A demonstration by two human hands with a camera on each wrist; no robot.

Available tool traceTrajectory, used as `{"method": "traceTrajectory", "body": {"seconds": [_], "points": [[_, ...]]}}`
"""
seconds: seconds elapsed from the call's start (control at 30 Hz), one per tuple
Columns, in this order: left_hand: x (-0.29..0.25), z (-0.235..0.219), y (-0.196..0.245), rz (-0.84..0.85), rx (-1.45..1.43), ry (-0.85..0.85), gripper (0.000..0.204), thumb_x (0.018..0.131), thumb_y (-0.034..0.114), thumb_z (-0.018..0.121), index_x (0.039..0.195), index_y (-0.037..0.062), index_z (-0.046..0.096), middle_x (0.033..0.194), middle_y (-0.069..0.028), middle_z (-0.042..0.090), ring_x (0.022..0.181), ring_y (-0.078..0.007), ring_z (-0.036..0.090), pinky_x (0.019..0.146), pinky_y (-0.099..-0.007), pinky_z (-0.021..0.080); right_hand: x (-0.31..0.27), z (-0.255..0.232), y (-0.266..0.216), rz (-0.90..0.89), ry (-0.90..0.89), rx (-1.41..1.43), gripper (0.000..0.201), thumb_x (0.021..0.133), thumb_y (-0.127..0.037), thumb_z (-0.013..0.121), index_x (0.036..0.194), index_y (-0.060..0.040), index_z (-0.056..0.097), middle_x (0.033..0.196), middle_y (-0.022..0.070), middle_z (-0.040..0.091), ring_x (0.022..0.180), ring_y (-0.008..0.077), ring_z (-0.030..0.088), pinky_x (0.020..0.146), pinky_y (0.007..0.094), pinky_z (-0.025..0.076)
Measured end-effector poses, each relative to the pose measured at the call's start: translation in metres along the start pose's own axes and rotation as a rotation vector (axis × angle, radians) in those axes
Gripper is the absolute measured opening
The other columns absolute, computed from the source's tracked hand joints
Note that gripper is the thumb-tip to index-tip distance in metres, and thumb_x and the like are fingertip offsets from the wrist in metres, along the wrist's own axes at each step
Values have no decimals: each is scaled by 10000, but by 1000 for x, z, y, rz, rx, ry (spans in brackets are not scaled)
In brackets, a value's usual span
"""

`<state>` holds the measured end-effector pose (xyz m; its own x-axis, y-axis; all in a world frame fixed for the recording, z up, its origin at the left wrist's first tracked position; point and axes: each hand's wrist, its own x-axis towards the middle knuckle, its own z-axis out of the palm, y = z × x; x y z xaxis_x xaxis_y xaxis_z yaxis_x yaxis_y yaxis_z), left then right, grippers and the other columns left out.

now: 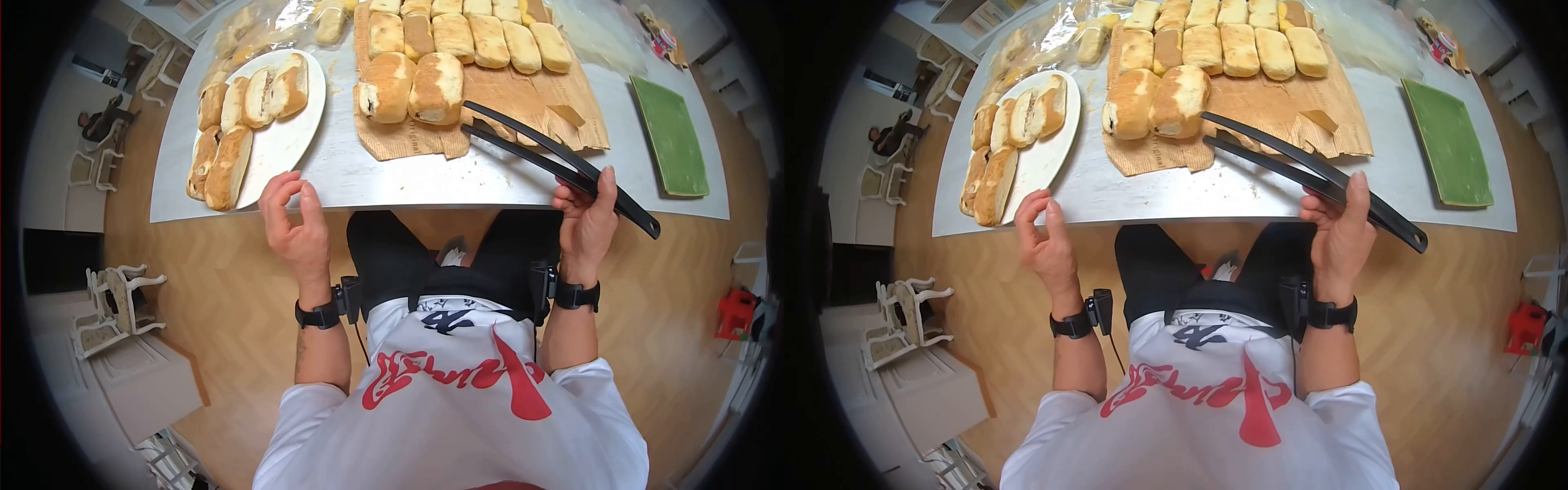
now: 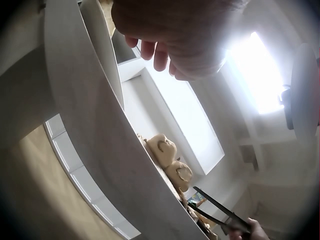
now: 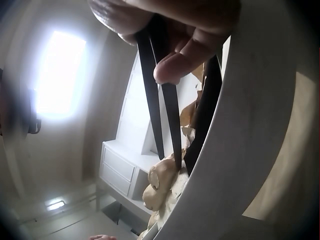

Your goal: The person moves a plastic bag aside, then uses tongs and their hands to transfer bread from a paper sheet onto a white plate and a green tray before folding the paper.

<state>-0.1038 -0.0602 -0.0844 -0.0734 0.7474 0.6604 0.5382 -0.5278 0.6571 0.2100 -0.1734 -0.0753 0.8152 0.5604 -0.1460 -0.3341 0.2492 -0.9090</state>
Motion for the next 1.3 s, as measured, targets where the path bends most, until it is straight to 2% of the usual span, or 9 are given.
{"method": "traceTrajectory", "body": {"seconds": [0.13,0.47,0.6,0.7,0.8,0.9,1.0,1.1,1.3], "points": [[-4,10,5,3,-57,-31,115,872,-6,632,986,8,619,1055,-123,642,994,-256,604,893,-348,475,4,-1,6,24,-39,44,472,942,-394,609,1015,72,619,832,188,691,641,196,674,554,271,571],[-8,26,14,-21,-111,-133,193,843,-25,645,1030,21,631,1024,-111,649,974,-259,614,868,-348,486,1,15,8,27,-112,72,440,960,-378,592,1038,55,615,837,161,690,710,198,691,641,292,590],[7,37,29,194,-16,-106,267,791,-50,679,1039,37,632,1026,-104,648,991,-283,604,902,-369,472,3,16,7,111,-169,101,426,960,-363,600,1067,49,601,862,162,690,743,201,695,668,294,593],[16,47,37,267,-22,-107,295,770,-57,687,1043,42,633,1030,-95,648,1003,-287,597,915,-380,461,2,19,7,136,-190,109,391,955,-329,614,1095,35,586,891,163,691,763,203,697,683,295,594],[22,56,43,320,-51,-119,298,770,-49,690,1050,34,636,1000,-99,651,949,-265,615,850,-358,488,2,20,8,154,-207,130,336,953,-287,620,1098,14,579,904,160,693,772,204,699,687,295,595],[17,64,47,92,-243,-228,283,781,-35,690,1053,24,637,962,-103,653,865,-228,631,756,-323,508,3,19,7,176,-227,148,279,952,-254,615,1074,-5,580,899,155,695,771,203,702,688,296,595],[14,69,50,26,-277,-283,242,862,-26,649,1098,12,617,981,-66,667,835,-133,607,762,-261,489,4,19,7,192,-235,165,251,951,-233,612,1057,-8,578,888,154,695,761,203,703,685,297,595],[13,72,49,49,-268,-285,247,872,-18,647,1115,10,614,989,-63,665,845,-122,605,768,-253,490,5,17,6,167,-239,159,242,953,-217,609,1057,-1,574,880,156,694,750,202,703,681,297,595],[8,76,47,-183,-431,-367,300,901,6,642,1193,14,571,1022,-58,645,862,-103,600,802,-238,496,4,13,5,145,-266,170,221,962,-183,590,1060,13,567,892,165,692,753,202,704,685,297,594]]}}
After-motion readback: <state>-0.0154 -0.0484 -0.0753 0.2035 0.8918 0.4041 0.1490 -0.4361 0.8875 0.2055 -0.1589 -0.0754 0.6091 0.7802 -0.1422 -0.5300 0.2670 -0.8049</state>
